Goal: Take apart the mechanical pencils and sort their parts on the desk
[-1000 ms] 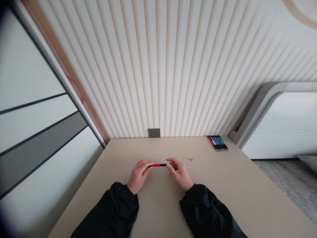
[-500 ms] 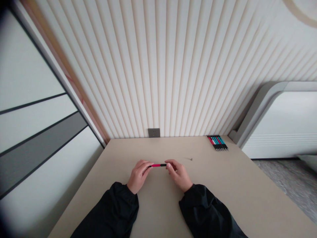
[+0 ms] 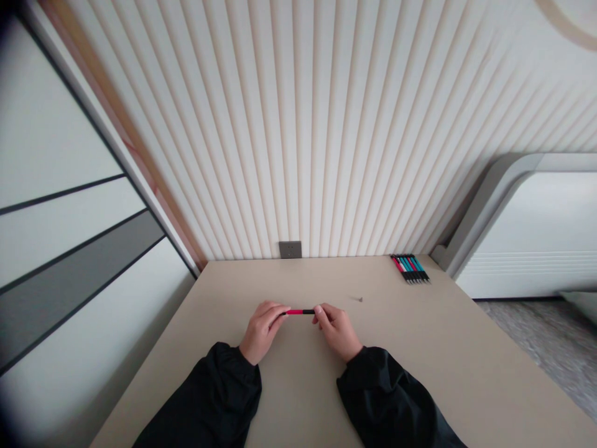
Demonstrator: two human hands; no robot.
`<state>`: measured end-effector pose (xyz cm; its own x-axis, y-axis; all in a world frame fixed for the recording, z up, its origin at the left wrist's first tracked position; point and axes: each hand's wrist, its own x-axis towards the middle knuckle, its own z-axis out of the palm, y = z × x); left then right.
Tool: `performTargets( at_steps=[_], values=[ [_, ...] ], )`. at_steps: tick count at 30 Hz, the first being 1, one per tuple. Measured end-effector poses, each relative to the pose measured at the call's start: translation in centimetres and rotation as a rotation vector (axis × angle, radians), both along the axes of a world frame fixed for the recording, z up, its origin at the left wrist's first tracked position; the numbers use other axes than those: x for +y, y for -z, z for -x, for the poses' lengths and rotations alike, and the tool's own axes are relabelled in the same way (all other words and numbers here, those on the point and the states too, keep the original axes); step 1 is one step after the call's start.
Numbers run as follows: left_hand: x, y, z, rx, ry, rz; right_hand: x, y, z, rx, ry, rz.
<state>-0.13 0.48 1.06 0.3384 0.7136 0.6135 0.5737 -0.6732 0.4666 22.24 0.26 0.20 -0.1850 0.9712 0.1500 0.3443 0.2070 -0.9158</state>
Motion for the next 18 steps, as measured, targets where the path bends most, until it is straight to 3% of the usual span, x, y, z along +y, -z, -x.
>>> performTargets(
  at_steps=[5, 14, 18],
  values=[
    [0.02, 0.01, 0.05, -0.011, -0.011, 0.009, 0.05, -0.14, -0.18, 0.006, 0.022, -0.080],
    [-0.13, -0.12, 0.03, 0.020, 0.011, -0.022, -0.02, -0.03, 0.08, -0.051, 0.038, 0.037],
    [-0.07, -0.04, 0.08, 0.017, -0.015, -0.005, -0.03, -0.20, 0.05, 0.000, 0.040, -0.027]
  ],
)
